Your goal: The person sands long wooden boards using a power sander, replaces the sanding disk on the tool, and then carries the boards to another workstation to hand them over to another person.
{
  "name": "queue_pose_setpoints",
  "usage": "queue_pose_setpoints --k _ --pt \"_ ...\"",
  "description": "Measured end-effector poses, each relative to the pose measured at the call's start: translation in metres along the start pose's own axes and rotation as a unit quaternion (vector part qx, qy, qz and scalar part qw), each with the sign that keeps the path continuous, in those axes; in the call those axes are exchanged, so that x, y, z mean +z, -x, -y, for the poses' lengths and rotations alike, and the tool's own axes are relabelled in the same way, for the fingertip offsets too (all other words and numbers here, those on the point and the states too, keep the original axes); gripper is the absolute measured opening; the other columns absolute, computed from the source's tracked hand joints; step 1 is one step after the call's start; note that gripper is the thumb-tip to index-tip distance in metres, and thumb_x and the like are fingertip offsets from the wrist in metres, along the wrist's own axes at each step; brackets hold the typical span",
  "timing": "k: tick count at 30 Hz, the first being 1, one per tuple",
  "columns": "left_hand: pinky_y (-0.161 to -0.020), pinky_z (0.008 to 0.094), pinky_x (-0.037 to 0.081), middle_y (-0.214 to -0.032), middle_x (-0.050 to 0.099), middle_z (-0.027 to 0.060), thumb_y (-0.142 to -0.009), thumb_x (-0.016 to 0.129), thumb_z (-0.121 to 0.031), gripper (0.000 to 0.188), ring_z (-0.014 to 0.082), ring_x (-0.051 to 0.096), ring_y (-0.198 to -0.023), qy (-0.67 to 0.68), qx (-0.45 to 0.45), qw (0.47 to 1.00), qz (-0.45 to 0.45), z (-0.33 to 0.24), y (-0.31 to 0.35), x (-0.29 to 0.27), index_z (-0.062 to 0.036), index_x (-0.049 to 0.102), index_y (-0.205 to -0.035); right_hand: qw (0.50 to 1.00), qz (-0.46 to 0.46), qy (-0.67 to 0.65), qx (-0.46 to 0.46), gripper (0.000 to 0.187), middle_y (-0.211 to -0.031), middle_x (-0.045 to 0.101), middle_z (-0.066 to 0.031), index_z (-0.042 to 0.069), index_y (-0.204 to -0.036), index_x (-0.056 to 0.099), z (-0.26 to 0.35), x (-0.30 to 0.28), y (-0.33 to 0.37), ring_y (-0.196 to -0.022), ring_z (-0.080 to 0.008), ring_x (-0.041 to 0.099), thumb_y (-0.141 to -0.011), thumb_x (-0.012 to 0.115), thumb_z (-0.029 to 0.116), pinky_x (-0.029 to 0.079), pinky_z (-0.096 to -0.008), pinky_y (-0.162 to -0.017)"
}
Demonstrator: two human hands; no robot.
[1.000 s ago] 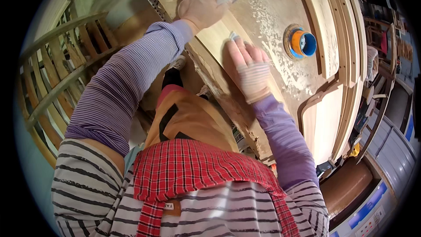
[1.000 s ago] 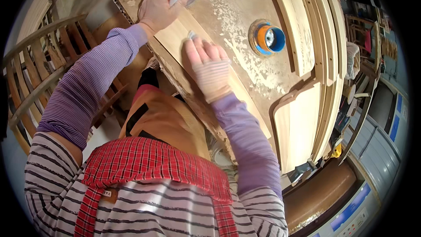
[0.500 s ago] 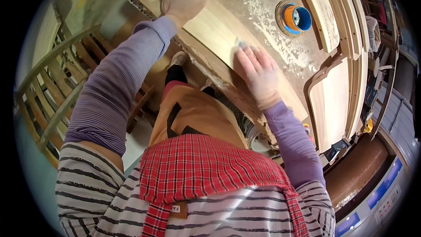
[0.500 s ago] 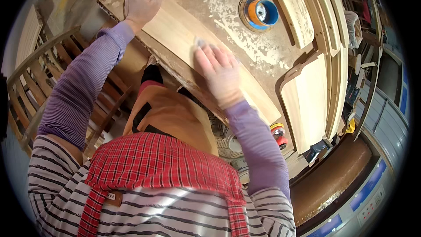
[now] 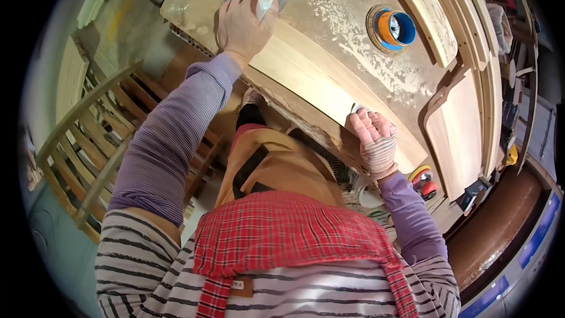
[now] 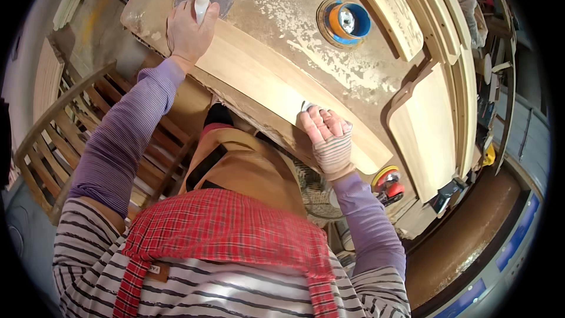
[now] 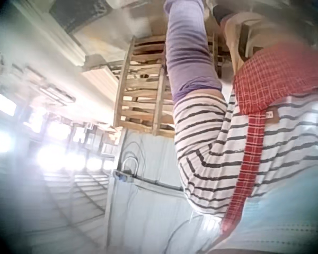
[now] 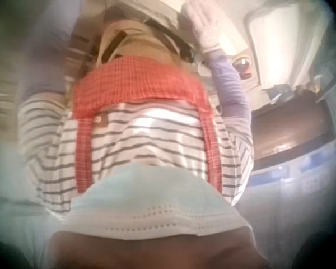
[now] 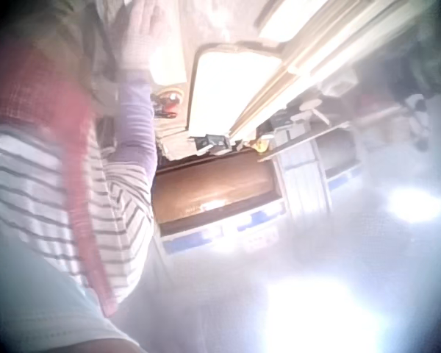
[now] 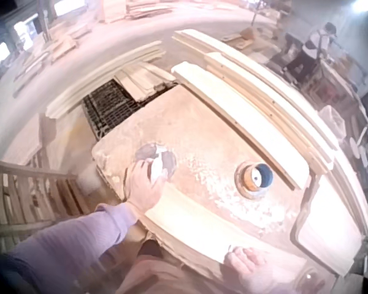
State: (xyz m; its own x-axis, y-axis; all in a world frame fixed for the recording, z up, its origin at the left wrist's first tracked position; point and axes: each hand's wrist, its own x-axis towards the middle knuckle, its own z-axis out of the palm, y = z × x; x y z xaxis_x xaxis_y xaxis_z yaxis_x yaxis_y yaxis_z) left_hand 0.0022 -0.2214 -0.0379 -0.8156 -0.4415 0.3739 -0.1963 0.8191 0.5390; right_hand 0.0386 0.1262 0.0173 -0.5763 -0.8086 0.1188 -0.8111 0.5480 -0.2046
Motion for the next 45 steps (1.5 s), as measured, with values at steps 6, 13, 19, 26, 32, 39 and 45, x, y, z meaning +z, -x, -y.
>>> queue_pose_setpoints --k 6,13,19,26,32,39,45 --pt "-0.099 0.0451 0.041 -0.103 0.068 0.0136 -0.090 0.063 -0.044 0.040 0.0332 0.061 -0.105 0.056 -0.059 0.995 0.056 0.009 -0.002 0.005 -0.0095 0.067 -0.110 0.998 -0.061 -0.016 -0.007 0.048 -0.123 0.064 -0.0115 0.002 -0.128 0.056 0.063 0.036 -0.135 -0.109 -0.0250 0.059 -0.083 0.059 0.018 0.046 -0.0381 -0.096" --pt "-0.089 0.0473 0.046 -0.099 0.066 0.0171 -0.090 0.064 -0.047 0.040 0.0394 0.063 -0.097 0.086 -0.066 0.992 0.060 0.017 -0.009 0.009 -0.0091 0.066 -0.103 0.991 -0.113 -0.042 0.056 0.041 -0.112 0.069 -0.0116 0.006 -0.121 0.061 -0.005 0.012 0.025 -0.102 -0.0304 0.065 -0.080 0.063 0.006 0.052 -0.0441 -0.092" --pt "-0.094 0.0475 0.045 -0.108 0.068 0.0188 -0.093 0.062 -0.047 0.050 0.0404 0.062 -0.103 0.093 -0.069 0.993 0.000 0.018 -0.004 0.009 -0.0025 0.059 -0.115 0.969 -0.114 0.038 0.216 0.046 -0.121 0.069 -0.0096 0.012 -0.123 0.066 -0.024 -0.025 0.115 -0.110 -0.0304 0.063 -0.079 0.061 -0.002 0.051 -0.0436 -0.093" --pt "-0.079 0.0305 0.052 -0.102 0.073 0.0104 -0.098 0.064 -0.021 0.028 0.0173 0.068 -0.091 0.335 -0.121 0.923 0.146 -0.034 0.062 -0.041 0.0016 0.062 -0.114 0.966 -0.187 0.067 0.163 0.052 -0.131 0.065 -0.0045 0.016 -0.130 0.063 -0.017 0.021 0.041 -0.120 -0.0297 0.059 -0.079 0.062 0.005 0.045 -0.0464 -0.102" --pt "-0.067 0.0227 0.052 -0.100 0.072 0.0076 -0.103 0.056 -0.015 0.025 0.0111 0.069 -0.084 0.378 -0.271 0.818 0.340 -0.096 0.156 -0.074 -0.0003 0.056 -0.123 0.967 -0.189 0.040 0.164 0.052 -0.134 0.063 -0.0052 0.016 -0.131 0.063 -0.017 0.021 0.041 -0.122 -0.0302 0.058 -0.080 0.061 0.004 0.044 -0.0466 -0.103" --pt "-0.062 0.0219 0.049 -0.088 0.072 0.0042 -0.102 0.058 -0.027 0.029 0.0086 0.067 -0.072 0.389 -0.294 0.786 0.381 -0.112 0.172 -0.052 -0.0043 0.062 -0.121 0.968 -0.181 0.045 0.167 0.051 -0.135 0.062 -0.0043 0.015 -0.130 0.062 -0.016 0.019 0.040 -0.123 -0.0291 0.057 -0.080 0.063 0.006 0.043 -0.0467 -0.105" --pt "-0.064 0.0243 0.050 -0.085 0.072 0.0039 -0.102 0.059 -0.028 0.030 0.0082 0.067 -0.071 0.373 -0.282 0.792 0.394 -0.117 0.164 -0.049 -0.0036 0.063 -0.119 0.968 -0.185 0.048 0.166 0.051 -0.134 0.062 -0.0047 0.015 -0.130 0.062 -0.017 0.019 0.039 -0.123 -0.0294 0.057 -0.080 0.062 0.006 0.043 -0.0470 -0.105"
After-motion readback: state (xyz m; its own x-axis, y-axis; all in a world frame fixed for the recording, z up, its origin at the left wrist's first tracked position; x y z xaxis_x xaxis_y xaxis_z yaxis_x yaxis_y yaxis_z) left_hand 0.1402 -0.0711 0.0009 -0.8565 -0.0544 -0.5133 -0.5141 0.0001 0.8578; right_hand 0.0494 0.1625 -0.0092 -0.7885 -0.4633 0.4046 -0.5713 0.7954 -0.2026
